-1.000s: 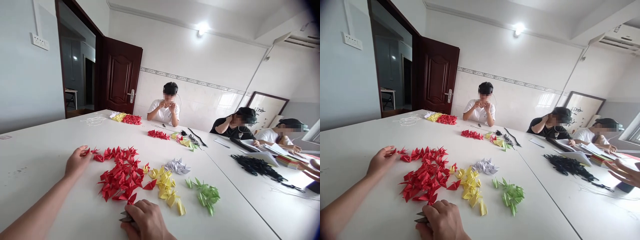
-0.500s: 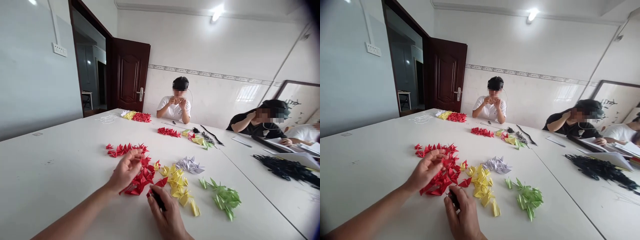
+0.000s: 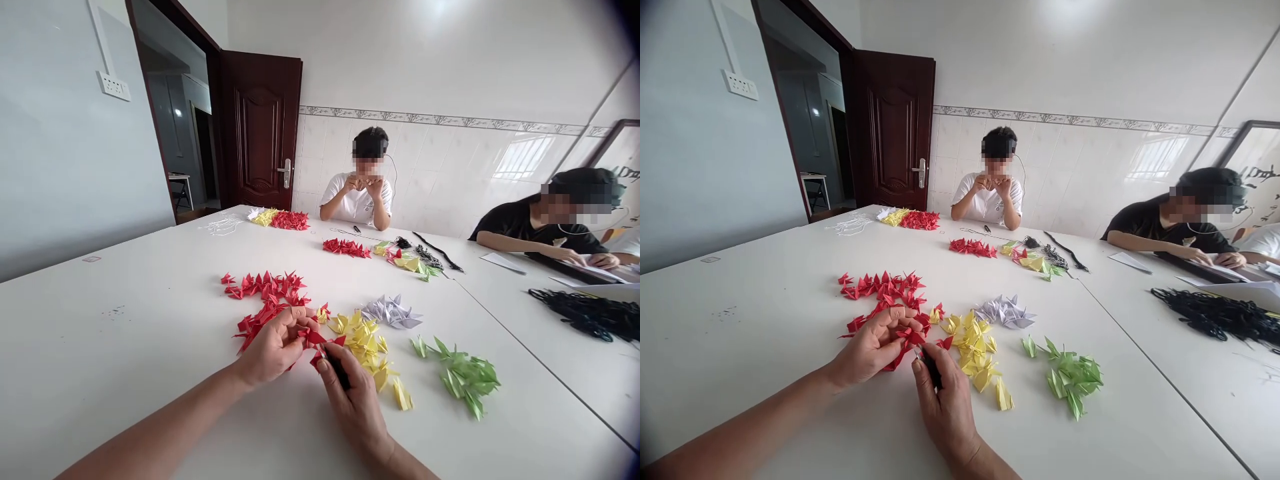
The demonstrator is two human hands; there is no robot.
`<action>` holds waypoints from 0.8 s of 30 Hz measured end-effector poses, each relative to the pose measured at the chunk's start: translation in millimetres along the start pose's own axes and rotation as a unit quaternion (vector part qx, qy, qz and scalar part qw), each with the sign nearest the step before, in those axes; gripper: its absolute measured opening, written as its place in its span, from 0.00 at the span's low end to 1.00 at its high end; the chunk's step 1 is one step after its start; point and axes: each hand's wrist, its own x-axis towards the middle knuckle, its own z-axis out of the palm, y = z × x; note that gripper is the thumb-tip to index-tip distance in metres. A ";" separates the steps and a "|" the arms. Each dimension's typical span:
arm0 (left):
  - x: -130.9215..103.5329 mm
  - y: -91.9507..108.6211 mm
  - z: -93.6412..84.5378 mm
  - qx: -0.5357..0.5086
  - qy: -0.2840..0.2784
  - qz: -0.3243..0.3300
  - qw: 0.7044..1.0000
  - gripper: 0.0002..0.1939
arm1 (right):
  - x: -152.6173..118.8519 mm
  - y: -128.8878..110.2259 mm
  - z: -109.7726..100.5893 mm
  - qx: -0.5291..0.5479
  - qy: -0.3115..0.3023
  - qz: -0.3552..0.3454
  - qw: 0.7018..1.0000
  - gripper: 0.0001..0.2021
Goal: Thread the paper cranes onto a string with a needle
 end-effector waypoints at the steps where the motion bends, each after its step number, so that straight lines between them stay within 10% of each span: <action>1: -0.5 -1.5 0.3 0.011 -0.003 0.005 1.000 0.16 | 0.6 1.1 -0.3 -0.006 0.003 0.000 1.000 0.13; 24: -3.3 -7.2 1.1 0.176 -0.016 0.088 0.980 0.18 | 5.7 -5.7 -7.0 0.071 -0.039 0.091 0.992 0.19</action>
